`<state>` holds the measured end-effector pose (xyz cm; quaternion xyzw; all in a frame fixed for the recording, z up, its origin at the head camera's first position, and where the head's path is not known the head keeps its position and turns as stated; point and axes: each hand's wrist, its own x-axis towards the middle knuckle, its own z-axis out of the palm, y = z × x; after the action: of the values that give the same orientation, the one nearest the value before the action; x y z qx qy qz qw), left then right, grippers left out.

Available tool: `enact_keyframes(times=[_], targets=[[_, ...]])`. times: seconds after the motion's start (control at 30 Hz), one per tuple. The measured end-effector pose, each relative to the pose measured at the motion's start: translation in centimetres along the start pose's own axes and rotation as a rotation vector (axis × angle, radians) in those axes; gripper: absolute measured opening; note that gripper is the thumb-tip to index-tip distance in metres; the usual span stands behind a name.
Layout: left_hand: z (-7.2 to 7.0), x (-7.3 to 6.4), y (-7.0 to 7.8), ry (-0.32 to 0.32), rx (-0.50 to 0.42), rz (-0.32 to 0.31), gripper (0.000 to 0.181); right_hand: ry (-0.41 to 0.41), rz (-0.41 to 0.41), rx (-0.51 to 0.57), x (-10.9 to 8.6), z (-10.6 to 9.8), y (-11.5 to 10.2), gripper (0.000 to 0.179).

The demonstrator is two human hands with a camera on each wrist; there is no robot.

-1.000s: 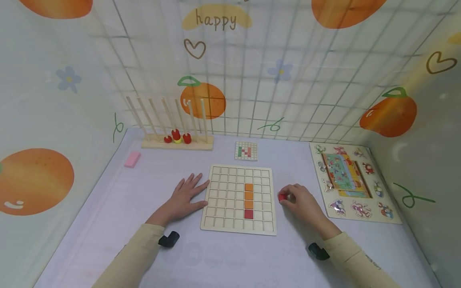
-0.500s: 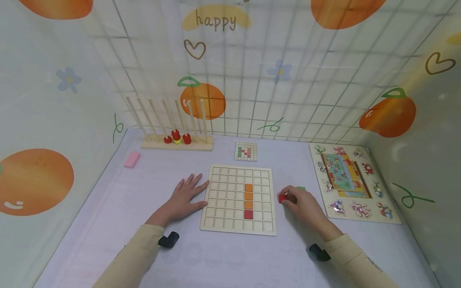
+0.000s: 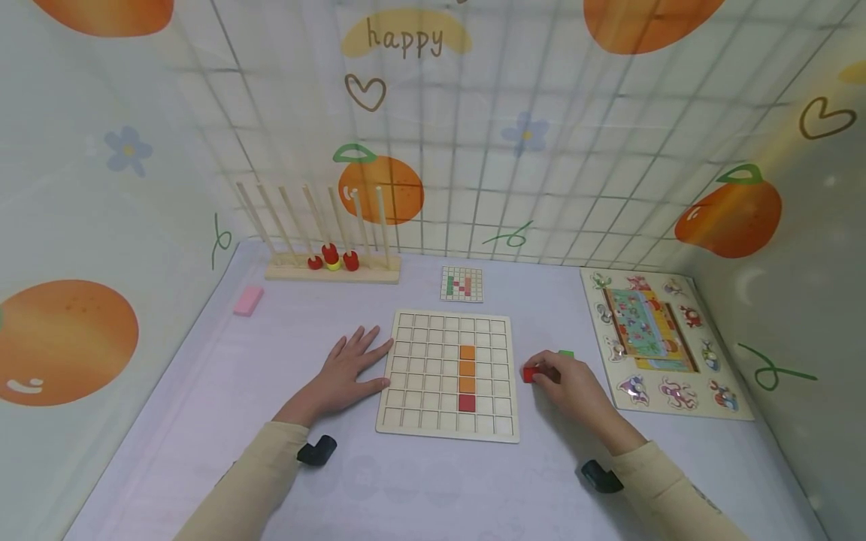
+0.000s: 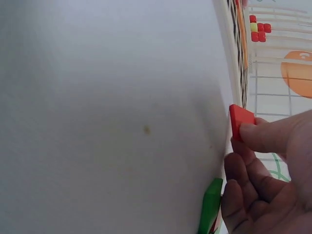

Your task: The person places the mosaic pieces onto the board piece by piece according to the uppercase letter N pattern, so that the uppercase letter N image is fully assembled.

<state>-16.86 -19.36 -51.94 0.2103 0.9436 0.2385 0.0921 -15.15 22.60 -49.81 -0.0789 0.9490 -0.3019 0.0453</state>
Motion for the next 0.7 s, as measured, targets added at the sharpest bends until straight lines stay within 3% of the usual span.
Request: enact_keyframes(times=[0.37, 0.7], targets=[[0.0, 0.0, 0.0, 0.000, 0.006, -0.002, 0.074, -0.007, 0.037, 0.074, -0.1, -0.1, -0.1, 0.016], [0.0, 0.0, 0.0, -0.009, 0.019, -0.017, 0.075, 0.038, -0.002, 0.150, -0.1, -0.1, -1.6, 0.015]])
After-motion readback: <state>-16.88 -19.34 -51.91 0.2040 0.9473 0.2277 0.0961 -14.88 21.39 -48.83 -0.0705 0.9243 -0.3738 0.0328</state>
